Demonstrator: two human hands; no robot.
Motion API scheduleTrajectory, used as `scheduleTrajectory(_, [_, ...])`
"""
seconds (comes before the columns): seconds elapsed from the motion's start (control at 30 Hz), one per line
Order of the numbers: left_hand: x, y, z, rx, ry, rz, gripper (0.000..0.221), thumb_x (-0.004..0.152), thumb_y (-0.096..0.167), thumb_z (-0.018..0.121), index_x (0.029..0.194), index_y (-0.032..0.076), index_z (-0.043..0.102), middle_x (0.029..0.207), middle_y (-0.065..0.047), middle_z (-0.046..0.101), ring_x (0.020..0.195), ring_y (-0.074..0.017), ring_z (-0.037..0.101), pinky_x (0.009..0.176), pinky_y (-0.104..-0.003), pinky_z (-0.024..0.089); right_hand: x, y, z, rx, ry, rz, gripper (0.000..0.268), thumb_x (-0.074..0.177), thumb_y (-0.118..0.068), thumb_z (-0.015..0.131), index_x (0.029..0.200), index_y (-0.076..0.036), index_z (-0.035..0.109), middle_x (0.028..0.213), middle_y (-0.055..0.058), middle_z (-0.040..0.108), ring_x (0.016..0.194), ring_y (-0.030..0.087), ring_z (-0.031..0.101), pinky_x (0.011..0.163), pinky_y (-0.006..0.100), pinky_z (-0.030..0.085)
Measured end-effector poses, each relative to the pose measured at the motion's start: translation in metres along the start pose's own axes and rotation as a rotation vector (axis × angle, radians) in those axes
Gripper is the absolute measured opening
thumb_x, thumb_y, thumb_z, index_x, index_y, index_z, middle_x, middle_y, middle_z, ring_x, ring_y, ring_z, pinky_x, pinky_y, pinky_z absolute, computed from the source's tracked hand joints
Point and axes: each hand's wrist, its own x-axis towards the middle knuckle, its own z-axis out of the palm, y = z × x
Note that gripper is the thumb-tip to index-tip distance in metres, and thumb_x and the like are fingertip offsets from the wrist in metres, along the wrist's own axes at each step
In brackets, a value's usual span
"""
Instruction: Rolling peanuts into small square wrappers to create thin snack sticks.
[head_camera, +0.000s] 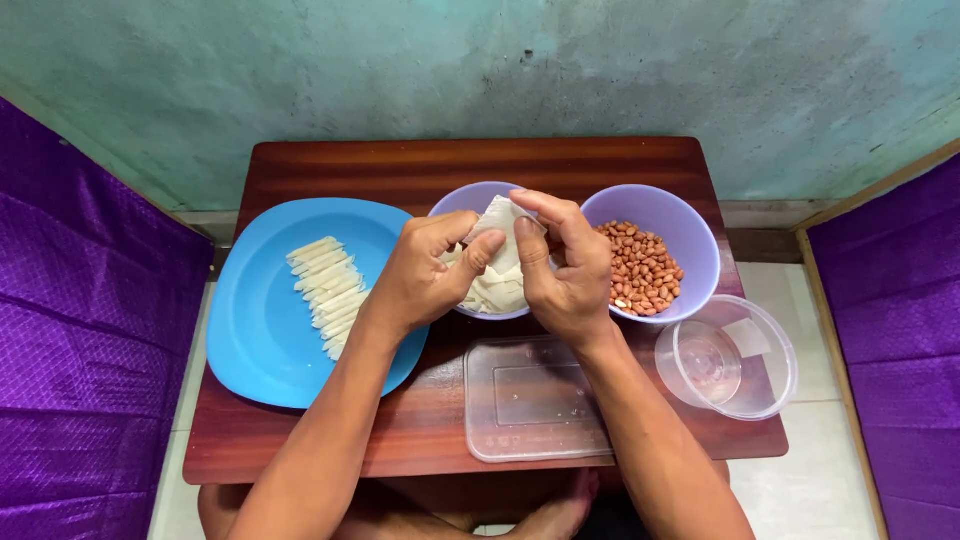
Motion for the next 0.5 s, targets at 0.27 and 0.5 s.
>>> scheduleTrajectory(0.27, [0.003,0.010,0.001,-0.032,-0.022,0.002,0.041,0.103,0.025,0.062,0.065,0.012,0.057,0.056,-0.008,0.054,0.054,-0.0216,0.052,0.061,-0.030,0.049,0.005,-0.010,0.001,0.030,-0.039,0.035,0.026,0.104,-0.004,0.060,0.127,0.002,0.068,0.077,0.012,0.066,0.059,0.012,0.061,0.055,0.027,0.057])
scheduleTrajectory(0.5, [0.002,0.009,0.002,-0.026,-0.005,-0.047,0.038,0.104,0.027,0.062,0.069,0.012,0.058,0.055,-0.004,0.059,0.054,-0.0193,0.056,0.061,-0.029,0.049,-0.002,-0.013,-0.004,-0.093,-0.133,0.077,0.031,0.098,0.005,0.059,0.129,0.006,0.056,0.127,0.021,0.068,0.110,0.028,0.073,0.099,0.034,0.060])
